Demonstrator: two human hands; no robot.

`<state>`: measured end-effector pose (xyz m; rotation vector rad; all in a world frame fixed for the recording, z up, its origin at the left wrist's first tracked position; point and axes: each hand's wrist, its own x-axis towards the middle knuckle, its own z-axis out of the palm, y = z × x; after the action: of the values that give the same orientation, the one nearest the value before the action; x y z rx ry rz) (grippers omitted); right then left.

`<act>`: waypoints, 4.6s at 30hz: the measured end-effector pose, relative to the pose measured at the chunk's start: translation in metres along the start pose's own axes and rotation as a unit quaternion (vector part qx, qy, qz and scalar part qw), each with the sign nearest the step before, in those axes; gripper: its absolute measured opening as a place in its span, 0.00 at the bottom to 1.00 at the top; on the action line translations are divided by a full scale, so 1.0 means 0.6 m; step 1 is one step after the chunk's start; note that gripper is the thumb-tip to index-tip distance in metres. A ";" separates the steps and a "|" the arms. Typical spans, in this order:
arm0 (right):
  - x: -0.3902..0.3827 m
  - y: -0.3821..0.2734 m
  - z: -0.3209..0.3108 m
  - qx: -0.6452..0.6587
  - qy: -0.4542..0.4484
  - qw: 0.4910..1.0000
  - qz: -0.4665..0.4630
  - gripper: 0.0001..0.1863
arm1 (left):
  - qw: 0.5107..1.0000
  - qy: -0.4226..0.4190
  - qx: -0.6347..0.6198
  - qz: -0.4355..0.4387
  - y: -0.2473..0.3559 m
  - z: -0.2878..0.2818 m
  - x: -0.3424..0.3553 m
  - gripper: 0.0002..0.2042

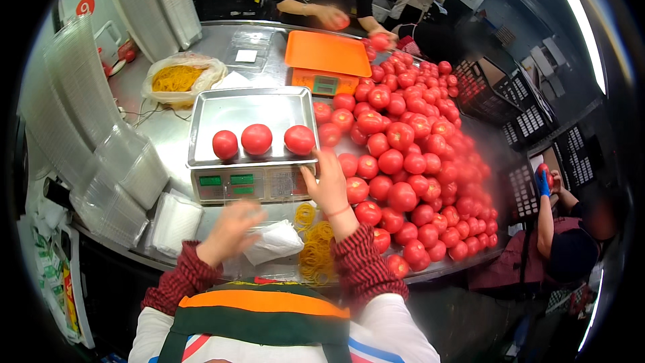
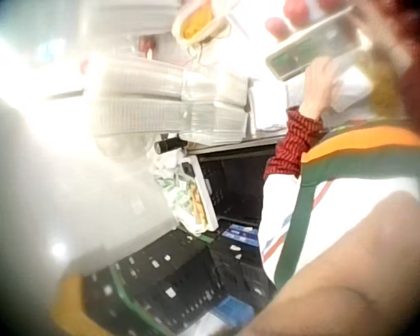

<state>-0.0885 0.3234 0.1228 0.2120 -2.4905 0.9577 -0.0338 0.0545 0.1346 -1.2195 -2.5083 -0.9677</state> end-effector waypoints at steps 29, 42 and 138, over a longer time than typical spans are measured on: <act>-0.210 -0.087 -0.019 0.162 -0.182 0.969 -0.031 0.28 | 0.960 0.031 -0.239 -0.144 0.029 0.046 -0.093 0.30; 0.145 -0.154 0.229 0.039 0.022 0.999 -0.014 0.44 | 0.982 -0.137 0.128 0.002 0.020 0.089 -0.101 0.24; -0.172 -0.092 -0.324 0.682 -0.159 0.661 0.268 0.27 | 0.458 -0.436 -0.723 -0.278 0.128 0.200 0.020 0.36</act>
<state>0.0897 0.4096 0.2334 0.0728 -1.4444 3.0963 0.0295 0.1725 0.0838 -1.1080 -2.0726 -4.1066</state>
